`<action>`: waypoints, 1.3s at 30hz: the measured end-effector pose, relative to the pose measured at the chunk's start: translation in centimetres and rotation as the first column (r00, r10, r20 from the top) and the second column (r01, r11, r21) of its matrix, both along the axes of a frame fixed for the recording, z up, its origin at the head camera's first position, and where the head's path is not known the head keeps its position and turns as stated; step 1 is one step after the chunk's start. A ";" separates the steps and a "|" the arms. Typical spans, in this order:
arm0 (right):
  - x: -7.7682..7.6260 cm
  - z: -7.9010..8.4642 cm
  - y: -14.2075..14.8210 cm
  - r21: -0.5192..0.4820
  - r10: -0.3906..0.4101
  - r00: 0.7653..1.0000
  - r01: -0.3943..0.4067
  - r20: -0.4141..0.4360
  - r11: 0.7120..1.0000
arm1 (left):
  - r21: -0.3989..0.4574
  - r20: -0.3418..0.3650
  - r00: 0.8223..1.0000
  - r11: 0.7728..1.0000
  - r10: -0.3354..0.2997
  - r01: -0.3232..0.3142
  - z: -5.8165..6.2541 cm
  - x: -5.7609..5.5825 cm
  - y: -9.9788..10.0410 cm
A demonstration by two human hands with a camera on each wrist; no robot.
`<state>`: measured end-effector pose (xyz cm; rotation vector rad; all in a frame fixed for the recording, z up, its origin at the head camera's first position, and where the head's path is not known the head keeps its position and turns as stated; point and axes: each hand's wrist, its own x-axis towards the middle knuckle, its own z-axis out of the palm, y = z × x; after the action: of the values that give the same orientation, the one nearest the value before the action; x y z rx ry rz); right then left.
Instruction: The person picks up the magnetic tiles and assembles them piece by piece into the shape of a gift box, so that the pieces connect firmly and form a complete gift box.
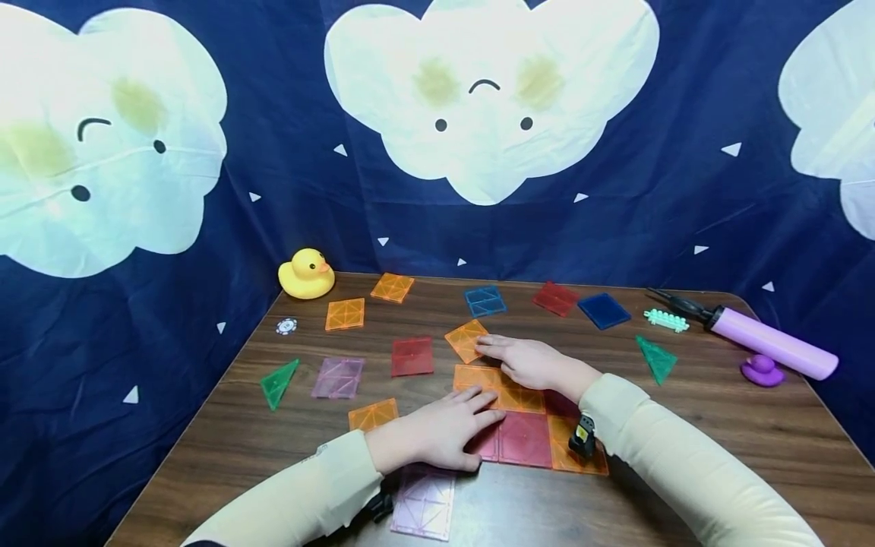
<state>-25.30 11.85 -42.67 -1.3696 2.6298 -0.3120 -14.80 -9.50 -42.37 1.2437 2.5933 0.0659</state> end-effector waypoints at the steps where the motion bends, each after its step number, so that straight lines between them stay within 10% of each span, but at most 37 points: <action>1: 0.0 -0.1 0.1 0.009 -0.003 1.000 0.003 -0.001 1.000 | -0.001 -0.001 1.000 1.000 0.000 0.000 -0.1 0.0 0.0; 39: 0.7 -0.8 8.8 -0.051 -0.193 0.981 0.193 0.004 0.980 | 0.017 0.008 1.000 1.000 0.015 -0.015 -0.2 0.0 -0.1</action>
<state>-24.62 20.65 -43.49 -1.1284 2.7787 -0.4056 -14.75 -9.60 -42.54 1.2276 2.6011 0.0957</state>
